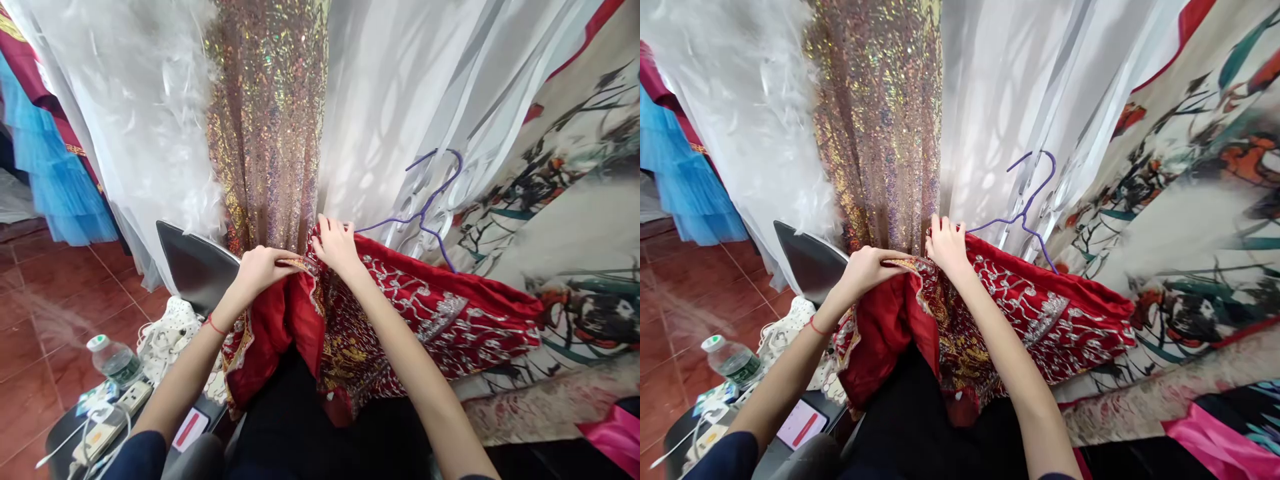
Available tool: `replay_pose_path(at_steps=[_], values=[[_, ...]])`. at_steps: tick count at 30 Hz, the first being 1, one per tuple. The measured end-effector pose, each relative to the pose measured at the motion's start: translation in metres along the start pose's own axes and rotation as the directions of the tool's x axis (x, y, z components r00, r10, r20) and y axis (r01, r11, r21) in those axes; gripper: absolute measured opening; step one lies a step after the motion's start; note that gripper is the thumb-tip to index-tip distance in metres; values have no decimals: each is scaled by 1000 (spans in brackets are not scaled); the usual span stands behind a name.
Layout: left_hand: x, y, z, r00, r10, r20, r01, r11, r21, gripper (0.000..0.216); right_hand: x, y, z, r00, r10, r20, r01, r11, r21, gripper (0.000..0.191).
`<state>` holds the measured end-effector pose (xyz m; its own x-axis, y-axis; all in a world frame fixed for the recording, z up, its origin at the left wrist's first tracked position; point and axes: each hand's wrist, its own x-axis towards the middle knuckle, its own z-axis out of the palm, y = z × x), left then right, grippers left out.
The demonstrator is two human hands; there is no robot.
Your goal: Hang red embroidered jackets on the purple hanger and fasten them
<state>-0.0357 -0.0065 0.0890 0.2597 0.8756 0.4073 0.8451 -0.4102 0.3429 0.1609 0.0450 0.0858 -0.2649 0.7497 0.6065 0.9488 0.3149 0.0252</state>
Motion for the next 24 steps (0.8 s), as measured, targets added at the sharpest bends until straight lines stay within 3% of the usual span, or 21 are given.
replay_pose_path(at_steps=[4, 9, 13, 16, 17, 20, 21, 24], values=[[23, -8, -1, 985, -94, -143, 109, 989, 104, 27, -10, 3, -2, 1000, 1, 8, -1, 1000, 19, 40], [61, -22, -24, 910, -229, -346, 307, 932, 191, 34, -25, -1, -22, 997, -61, 48, 58, 997, 53, 37], [92, -21, -44, 886, -204, -416, 316, 923, 220, 32, -30, -6, -40, 989, -69, 133, 57, 994, 93, 38], [105, -5, -50, 876, -171, -450, 298, 927, 228, 31, -24, -11, -50, 976, 8, 217, -33, 993, 111, 33], [106, 3, -49, 876, -156, -457, 283, 932, 225, 30, -20, -11, -51, 973, 57, 222, -86, 988, 125, 33], [98, 34, -37, 910, -72, -409, 172, 961, 215, 26, 0, -8, -53, 951, 227, 208, -266, 946, 184, 59], [93, 45, -31, 929, -39, -367, 127, 968, 217, 24, 7, -5, -52, 940, 260, 221, -304, 933, 195, 59], [75, 65, -11, 971, 21, -237, 35, 972, 232, 27, 24, 8, -49, 905, 276, 323, -336, 930, 148, 34]])
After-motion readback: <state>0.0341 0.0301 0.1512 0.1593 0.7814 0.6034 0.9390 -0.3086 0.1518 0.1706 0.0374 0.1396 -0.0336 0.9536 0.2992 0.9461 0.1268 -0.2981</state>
